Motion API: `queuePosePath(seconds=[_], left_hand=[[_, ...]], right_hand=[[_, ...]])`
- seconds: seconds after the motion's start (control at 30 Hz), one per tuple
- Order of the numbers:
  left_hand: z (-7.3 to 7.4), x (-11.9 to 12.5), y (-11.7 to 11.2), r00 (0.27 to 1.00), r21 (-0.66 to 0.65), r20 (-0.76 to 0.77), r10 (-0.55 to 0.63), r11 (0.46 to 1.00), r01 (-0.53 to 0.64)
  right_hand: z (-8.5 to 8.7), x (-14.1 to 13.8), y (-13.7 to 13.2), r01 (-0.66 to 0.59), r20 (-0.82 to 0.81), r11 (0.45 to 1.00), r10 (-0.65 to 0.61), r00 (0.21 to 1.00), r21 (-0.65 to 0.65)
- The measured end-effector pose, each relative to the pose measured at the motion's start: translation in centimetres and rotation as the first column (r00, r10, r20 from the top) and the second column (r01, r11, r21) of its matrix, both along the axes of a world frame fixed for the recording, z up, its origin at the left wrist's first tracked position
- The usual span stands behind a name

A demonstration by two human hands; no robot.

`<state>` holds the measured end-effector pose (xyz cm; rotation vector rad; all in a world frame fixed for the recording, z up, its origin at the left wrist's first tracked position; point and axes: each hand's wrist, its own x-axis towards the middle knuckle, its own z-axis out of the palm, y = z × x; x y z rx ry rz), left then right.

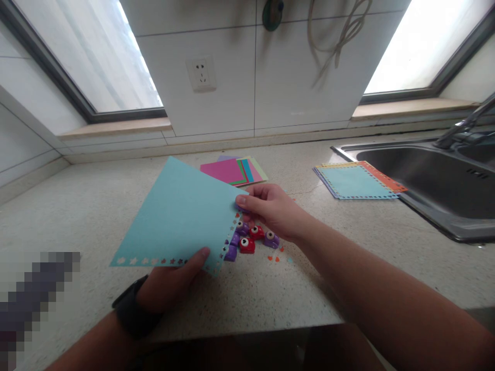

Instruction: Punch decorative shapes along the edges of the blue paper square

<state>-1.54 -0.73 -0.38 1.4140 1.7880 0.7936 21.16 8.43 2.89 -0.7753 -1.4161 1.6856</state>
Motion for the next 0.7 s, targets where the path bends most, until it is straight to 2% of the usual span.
queuePosePath(seconds=[0.17,0.7], left_hand=[[-0.08,0.03,0.12,0.999,0.039,0.046,-0.026,0.999,0.024],[-0.22,-0.20,0.17,0.999,0.075,-0.020,-0.034,0.997,0.036]], right_hand=[[-0.03,-0.04,0.06,0.002,-0.015,1.000,-0.002,1.000,0.008],[0.58,0.00,-0.35,-0.009,0.050,0.996,0.005,0.999,0.086]])
